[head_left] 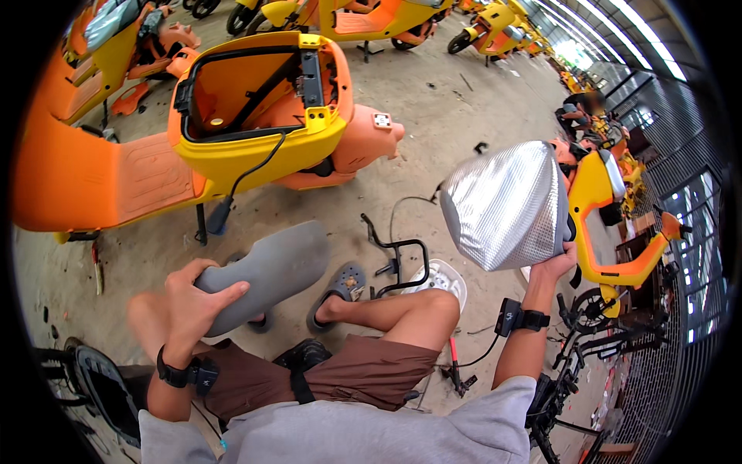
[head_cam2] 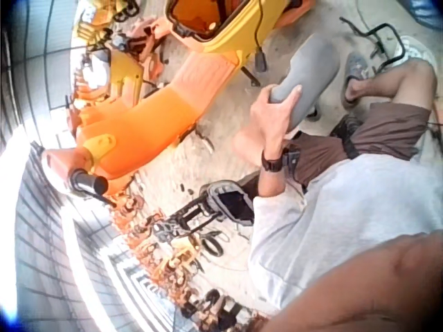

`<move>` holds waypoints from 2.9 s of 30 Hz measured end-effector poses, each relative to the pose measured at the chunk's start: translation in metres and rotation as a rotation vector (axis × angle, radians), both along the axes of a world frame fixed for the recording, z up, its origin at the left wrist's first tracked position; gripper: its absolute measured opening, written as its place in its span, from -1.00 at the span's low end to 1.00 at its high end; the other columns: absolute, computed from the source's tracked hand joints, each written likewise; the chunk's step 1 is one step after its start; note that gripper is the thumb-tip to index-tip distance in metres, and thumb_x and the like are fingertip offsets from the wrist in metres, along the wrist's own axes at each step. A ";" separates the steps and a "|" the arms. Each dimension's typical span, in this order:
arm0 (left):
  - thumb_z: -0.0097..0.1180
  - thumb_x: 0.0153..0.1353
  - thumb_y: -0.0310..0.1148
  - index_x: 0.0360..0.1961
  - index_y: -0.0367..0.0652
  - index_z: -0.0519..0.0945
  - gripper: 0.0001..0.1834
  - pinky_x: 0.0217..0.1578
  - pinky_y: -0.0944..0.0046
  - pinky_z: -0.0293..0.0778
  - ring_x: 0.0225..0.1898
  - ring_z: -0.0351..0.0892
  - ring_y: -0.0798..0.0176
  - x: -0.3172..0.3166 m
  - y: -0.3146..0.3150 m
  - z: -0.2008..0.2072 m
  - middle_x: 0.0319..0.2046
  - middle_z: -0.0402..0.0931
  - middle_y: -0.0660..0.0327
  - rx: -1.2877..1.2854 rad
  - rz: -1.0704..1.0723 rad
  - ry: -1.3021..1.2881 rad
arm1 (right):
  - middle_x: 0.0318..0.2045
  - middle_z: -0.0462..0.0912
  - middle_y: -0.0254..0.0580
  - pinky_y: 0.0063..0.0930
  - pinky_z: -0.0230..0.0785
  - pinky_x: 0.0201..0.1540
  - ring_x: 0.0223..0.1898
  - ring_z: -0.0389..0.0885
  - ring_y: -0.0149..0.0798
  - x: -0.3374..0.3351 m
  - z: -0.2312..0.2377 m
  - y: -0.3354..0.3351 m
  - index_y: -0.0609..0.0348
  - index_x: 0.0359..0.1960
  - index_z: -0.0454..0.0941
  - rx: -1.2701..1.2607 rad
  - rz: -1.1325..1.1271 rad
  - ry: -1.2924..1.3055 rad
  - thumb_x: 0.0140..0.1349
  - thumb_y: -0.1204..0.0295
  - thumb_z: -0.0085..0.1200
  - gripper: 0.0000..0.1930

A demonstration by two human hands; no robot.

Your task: The person assembles a scooter seat by threading straps through the plastic base and inserting a foam cushion into a silver metallic cover.

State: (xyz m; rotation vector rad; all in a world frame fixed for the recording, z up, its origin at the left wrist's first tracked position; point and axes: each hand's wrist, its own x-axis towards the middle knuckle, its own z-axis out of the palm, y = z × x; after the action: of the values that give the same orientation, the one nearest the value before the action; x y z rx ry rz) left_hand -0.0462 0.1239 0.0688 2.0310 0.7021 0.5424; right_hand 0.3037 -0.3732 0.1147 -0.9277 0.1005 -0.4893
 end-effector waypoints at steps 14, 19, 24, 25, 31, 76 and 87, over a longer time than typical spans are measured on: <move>0.50 -0.20 0.19 -0.32 -0.26 0.74 -0.32 -0.29 0.05 0.59 -0.36 0.71 -0.12 0.050 0.023 -0.038 -0.46 0.66 -0.10 0.344 -0.211 0.208 | -0.46 0.53 -0.29 -0.42 0.36 -0.22 -0.39 0.47 -0.38 0.010 -0.004 -0.015 0.33 -0.40 0.56 -1.008 -0.261 -0.250 0.22 0.48 -0.06 -0.82; 0.46 -0.16 0.24 -0.29 -0.26 0.75 -0.29 -0.28 0.00 0.58 -0.34 0.70 -0.16 0.071 0.021 -0.063 -0.46 0.66 -0.12 0.397 -0.348 0.337 | -0.49 0.56 -0.10 -0.40 0.39 -0.29 -0.44 0.50 -0.28 -0.031 0.006 0.041 0.47 -0.31 0.58 -1.320 -0.364 -0.476 0.10 0.53 -0.03 -0.77; 0.44 -0.14 0.26 -0.33 -0.24 0.74 -0.31 -0.31 -0.04 0.57 -0.37 0.69 -0.17 0.101 0.012 -0.074 -0.50 0.66 -0.11 0.432 -0.502 0.372 | -0.30 0.62 -0.08 -0.42 0.39 -0.11 -0.22 0.53 -0.30 -0.045 0.006 0.047 0.48 -0.17 0.59 -0.962 0.232 -0.449 -0.09 0.57 -0.04 -0.61; 0.44 -0.14 0.27 -0.34 -0.23 0.73 -0.31 -0.32 -0.05 0.56 -0.37 0.69 -0.17 0.110 0.009 -0.082 -0.50 0.65 -0.10 0.471 -0.543 0.346 | -0.32 0.63 -0.04 -0.40 0.38 -0.08 -0.25 0.53 -0.27 -0.048 -0.004 0.053 0.47 -0.19 0.58 -0.810 0.164 -0.420 -0.11 0.58 -0.04 -0.62; 0.35 0.00 0.18 -0.35 -0.14 0.71 -0.45 -0.32 -0.08 0.54 -0.36 0.67 -0.18 0.114 0.027 -0.166 -0.50 0.66 -0.03 0.474 -0.566 0.199 | -0.55 0.58 -0.03 -0.39 0.34 -0.32 -0.45 0.45 -0.21 -0.086 -0.017 0.155 0.41 -0.59 0.50 -0.435 0.602 -0.199 -0.31 0.45 -0.14 -0.74; 0.38 -0.11 0.30 -0.35 -0.26 0.64 -0.27 -0.31 0.10 0.51 -0.38 0.61 -0.06 0.080 -0.045 -0.134 -0.43 0.59 0.02 0.732 -0.619 0.051 | -0.22 0.65 0.07 -0.27 0.46 0.02 -0.14 0.59 -0.04 -0.118 -0.145 0.160 0.41 -0.20 0.56 -0.080 0.514 0.129 -0.13 0.40 -0.15 -0.55; 0.60 -0.25 -0.09 0.40 0.12 0.31 0.10 -0.27 -0.02 0.58 -0.25 0.68 -0.17 0.051 -0.032 -0.118 -0.05 0.51 -0.03 0.837 -1.199 0.507 | -0.20 0.63 0.09 -0.36 0.42 -0.03 -0.17 0.58 -0.04 -0.139 -0.101 0.201 0.43 -0.16 0.58 0.043 0.430 0.220 -0.18 0.39 -0.09 -0.50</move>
State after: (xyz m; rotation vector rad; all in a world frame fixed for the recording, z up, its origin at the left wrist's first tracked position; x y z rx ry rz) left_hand 0.0045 0.0922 -0.0497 2.8971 -0.6704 -0.5011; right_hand 0.1644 -0.1724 0.0141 -0.9273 0.1072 0.0138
